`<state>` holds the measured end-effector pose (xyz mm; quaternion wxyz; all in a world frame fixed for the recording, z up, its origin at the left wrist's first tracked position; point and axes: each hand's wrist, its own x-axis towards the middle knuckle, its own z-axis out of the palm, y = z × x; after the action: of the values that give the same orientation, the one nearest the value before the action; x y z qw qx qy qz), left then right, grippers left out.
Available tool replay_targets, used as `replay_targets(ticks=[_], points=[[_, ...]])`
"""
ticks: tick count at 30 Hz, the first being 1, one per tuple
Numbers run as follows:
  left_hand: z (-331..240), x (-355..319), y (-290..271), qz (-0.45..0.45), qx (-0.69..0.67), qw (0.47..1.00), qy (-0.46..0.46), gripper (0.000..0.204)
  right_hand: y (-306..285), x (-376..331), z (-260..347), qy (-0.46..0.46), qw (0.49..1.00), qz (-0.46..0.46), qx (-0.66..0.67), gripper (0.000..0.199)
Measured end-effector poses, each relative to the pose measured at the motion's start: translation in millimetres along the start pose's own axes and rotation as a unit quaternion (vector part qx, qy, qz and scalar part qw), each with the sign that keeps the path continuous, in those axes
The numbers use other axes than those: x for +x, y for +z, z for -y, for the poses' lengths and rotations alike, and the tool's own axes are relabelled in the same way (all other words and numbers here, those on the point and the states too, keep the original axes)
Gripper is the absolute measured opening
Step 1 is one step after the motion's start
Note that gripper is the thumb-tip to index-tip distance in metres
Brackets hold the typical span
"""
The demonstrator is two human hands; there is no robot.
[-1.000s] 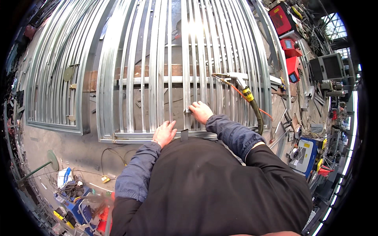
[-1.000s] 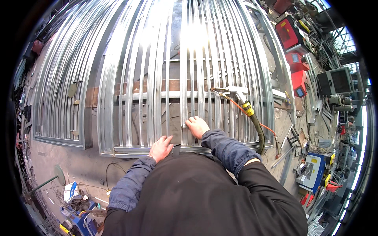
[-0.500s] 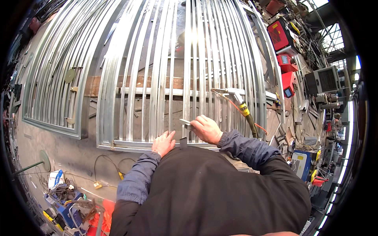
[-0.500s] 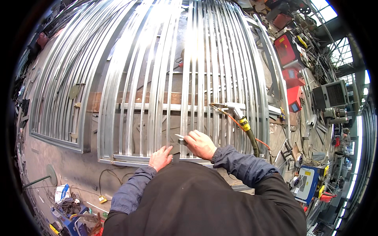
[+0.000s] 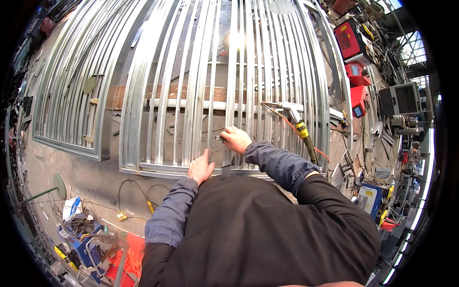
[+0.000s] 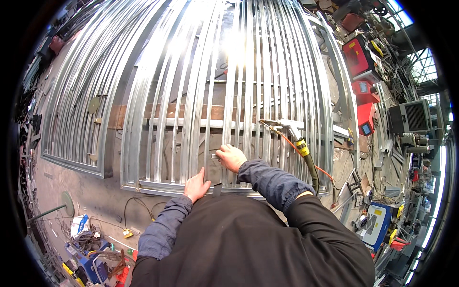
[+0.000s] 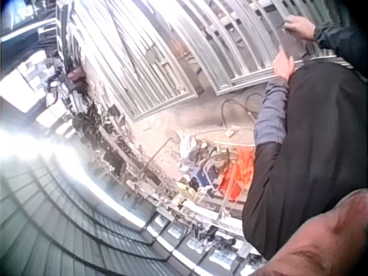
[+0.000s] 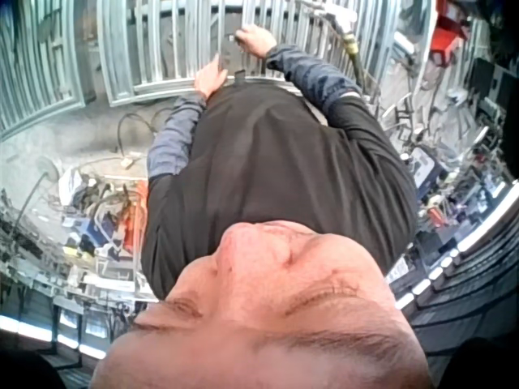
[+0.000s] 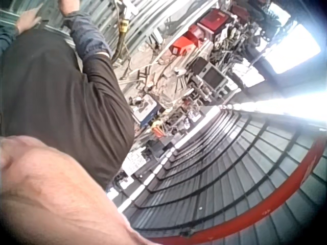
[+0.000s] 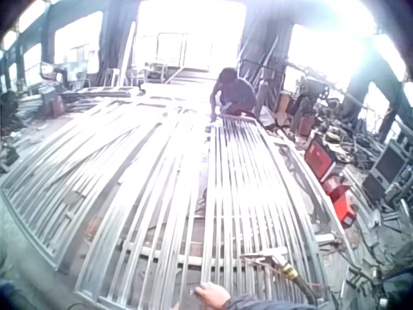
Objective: The person welds small metal brackets onto a large metal frame structure using a handheld welding tool. The person repeatedly positions brackets and applies welds at multiple points along the frame.
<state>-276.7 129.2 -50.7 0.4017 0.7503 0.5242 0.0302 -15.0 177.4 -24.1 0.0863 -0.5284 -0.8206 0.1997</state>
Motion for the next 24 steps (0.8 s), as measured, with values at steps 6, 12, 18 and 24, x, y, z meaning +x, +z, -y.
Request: replay_targets(ticks=[6, 12, 18, 24], points=[[-44, 12, 3, 0.088, 0.011, 0.994, -0.061, 0.073, 13, 1, -6, -0.013, 1.0, -0.015, -0.021, 0.024], [-31, 7, 20, 0.024, 0.017, 0.999, -0.036, 0.072, 5, -2, -3, 0.008, 0.998, 0.035, -0.045, 0.025], [-33, 9, 15, 0.048, 0.041, 0.998, -0.023, 0.075, 13, -9, -9, 0.017, 0.999, 0.037, -0.035, 0.026], [-29, 3, 9, 0.054, 0.057, 0.997, -0.005, 0.074, 7, -8, 2, 0.037, 0.998, 0.046, -0.031, 0.024]])
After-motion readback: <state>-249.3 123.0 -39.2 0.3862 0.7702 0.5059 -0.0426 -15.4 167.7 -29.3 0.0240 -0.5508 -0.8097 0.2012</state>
